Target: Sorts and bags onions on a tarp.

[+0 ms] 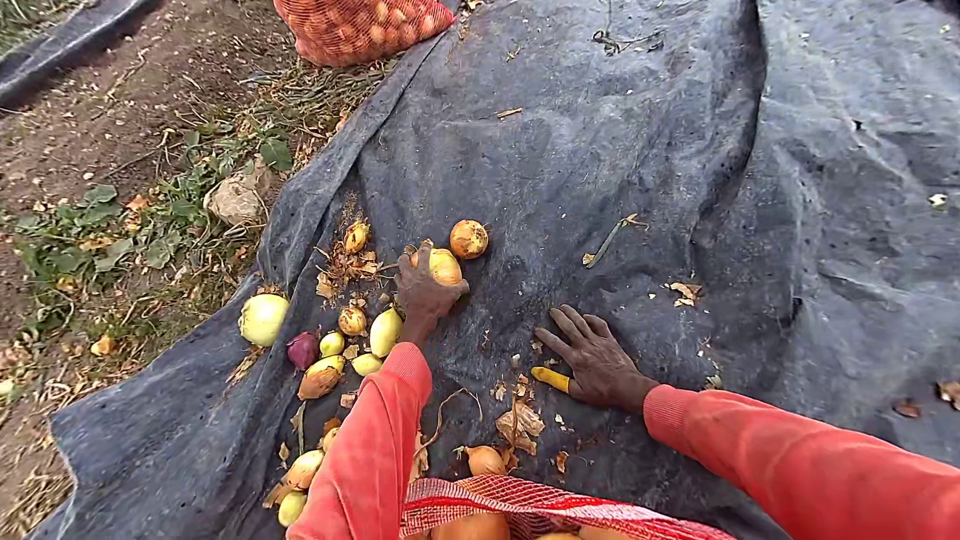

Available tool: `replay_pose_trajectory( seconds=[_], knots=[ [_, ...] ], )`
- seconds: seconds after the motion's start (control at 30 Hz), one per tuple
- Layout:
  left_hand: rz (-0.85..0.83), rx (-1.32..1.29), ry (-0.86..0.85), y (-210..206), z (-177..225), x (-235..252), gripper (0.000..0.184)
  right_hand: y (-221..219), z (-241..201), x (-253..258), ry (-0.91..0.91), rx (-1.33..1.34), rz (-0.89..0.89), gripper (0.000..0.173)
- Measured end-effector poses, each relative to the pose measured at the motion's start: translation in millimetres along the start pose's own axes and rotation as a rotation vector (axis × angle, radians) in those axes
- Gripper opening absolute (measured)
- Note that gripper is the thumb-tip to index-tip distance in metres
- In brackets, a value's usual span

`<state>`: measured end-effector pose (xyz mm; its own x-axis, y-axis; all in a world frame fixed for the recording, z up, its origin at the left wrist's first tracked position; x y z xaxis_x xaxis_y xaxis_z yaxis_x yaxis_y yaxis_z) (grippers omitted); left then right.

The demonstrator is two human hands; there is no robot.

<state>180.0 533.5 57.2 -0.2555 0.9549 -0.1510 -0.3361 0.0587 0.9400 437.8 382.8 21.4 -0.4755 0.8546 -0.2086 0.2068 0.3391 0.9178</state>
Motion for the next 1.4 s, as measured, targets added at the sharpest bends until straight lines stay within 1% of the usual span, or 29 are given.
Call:
replay_pose_trajectory(
  seconds=[0.03, 0.1, 0.13, 0.17, 0.2, 0.23, 0.27, 0.3, 0.33, 0.37, 0.43, 0.47, 0.5, 0.53, 0.6, 0.67, 0.77, 0.83, 0.93, 1.0, 1.07, 1.1, 1.13, 1.17, 1.2, 1.23, 1.3, 1.37, 1.4],
  knots=[
    [0.001, -0.221, 0.008, 4, -12, -2, 0.095, -13, 8, 4, 0.078, 0.025, 0.146, 0.073],
    [-0.093, -0.875, 0.092, 8, -26, -19, 0.068, -21, 15, 9, 0.084, 0.015, 0.132, 0.082],
    [-0.179, -1.149, 0.115, 13, -23, -37, 0.061, -21, 15, 9, 0.074, 0.015, 0.114, 0.084],
    [-0.294, -1.365, 0.084, 25, -20, -58, 0.064, -22, 15, 9, 0.067, 0.020, 0.103, 0.085],
    [-0.445, -1.486, -0.010, 39, -15, -81, 0.066, -22, 13, 9, 0.064, 0.017, 0.098, 0.084],
    [-0.658, -1.499, -0.176, 54, -5, -104, 0.061, -23, 13, 10, 0.060, 0.007, 0.093, 0.083],
    [-0.937, -1.413, -0.404, 64, 8, -126, 0.059, -24, 14, 11, 0.052, 0.008, 0.085, 0.083],
    [-1.129, -1.232, -0.589, 68, 22, -140, 0.063, -23, 15, 11, 0.046, 0.006, 0.075, 0.084],
    [-1.182, -1.050, -0.678, 67, 32, -141, 0.066, -24, 15, 11, 0.048, -0.004, 0.072, 0.085],
    [-1.068, -0.857, -0.663, 63, 37, -129, 0.060, -24, 13, 10, 0.054, -0.005, 0.077, 0.085],
    [-0.717, -0.514, -0.500, 51, 45, -94, 0.039, -23, 10, 9, 0.078, 0.007, 0.136, 0.084],
    [-0.644, -0.388, -0.452, 41, 52, -86, 0.035, -21, 10, 10, 0.090, 0.005, 0.165, 0.081],
    [-0.636, -0.305, -0.447, 24, 60, -87, 0.035, -18, 12, 12, 0.099, 0.001, 0.179, 0.078],
    [-0.690, -0.235, -0.485, 1, 69, -96, 0.035, -17, 14, 12, 0.101, 0.002, 0.176, 0.076],
    [-0.830, -0.152, -0.618, -39, 74, -149, 0.034, -20, 11, 9, 0.099, 0.036, 0.128, 0.079],
    [-0.930, -0.142, -0.707, -55, 65, -199, 0.037, -20, 10, 10, 0.101, 0.031, 0.120, 0.079],
    [-1.056, -0.170, -0.698, -42, 51, -227, 0.043, -16, 12, 12, 0.111, 0.046, 0.139, 0.078],
    [-1.148, -0.172, -0.737, -28, 53, -237, 0.044, -15, 11, 12, 0.116, 0.036, 0.139, 0.075],
    [-1.127, -0.171, -0.768, -13, 57, -241, 0.036, -14, 11, 14, 0.113, 0.048, 0.135, 0.077],
    [-1.080, -0.154, -0.704, -1, 52, -232, 0.035, -13, 11, 15, 0.109, 0.053, 0.126, 0.079],
    [-1.079, -0.237, -0.593, 9, 39, -228, 0.027, -11, 11, 15, 0.112, 0.071, 0.121, 0.079],
    [-1.121, -0.241, -0.538, 13, 32, -233, 0.028, -10, 11, 15, 0.114, 0.074, 0.126, 0.078],
    [-1.118, -0.185, -0.490, 17, 25, -238, 0.036, -10, 11, 15, 0.116, 0.073, 0.129, 0.077],
    [-1.072, -0.105, -0.447, 21, 18, -243, 0.048, -11, 10, 14, 0.117, 0.081, 0.128, 0.077],
    [-1.021, -0.047, -0.407, 27, 12, -248, 0.055, -12, 9, 13, 0.115, 0.085, 0.128, 0.077],
    [-0.972, -0.005, -0.407, 35, 10, -251, 0.051, -11, 9, 14, 0.118, 0.078, 0.136, 0.077],
    [-0.859, 0.038, -0.481, 50, 15, -255, 0.033, -9, 13, 17, 0.122, 0.078, 0.143, 0.076],
    [-0.696, 0.072, -0.638, 53, 24, -251, 0.025, -9, 13, 16, 0.122, 0.088, 0.137, 0.076],
    [-0.649, 0.072, -0.708, 49, 27, -247, 0.024, -10, 11, 15, 0.125, 0.094, 0.135, 0.076]
  ],
)
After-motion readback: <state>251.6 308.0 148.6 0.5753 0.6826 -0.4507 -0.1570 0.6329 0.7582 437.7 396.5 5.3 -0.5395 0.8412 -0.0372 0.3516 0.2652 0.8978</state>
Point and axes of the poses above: each hand's wrist, its own x-axis towards the middle knuckle, its own y-axis out of the back of the hand, z = x × y, the point moved 8 cm from there along x, towards the middle knuckle, and after that the axes turned 9 degrees about x, right-handed, at the moved point
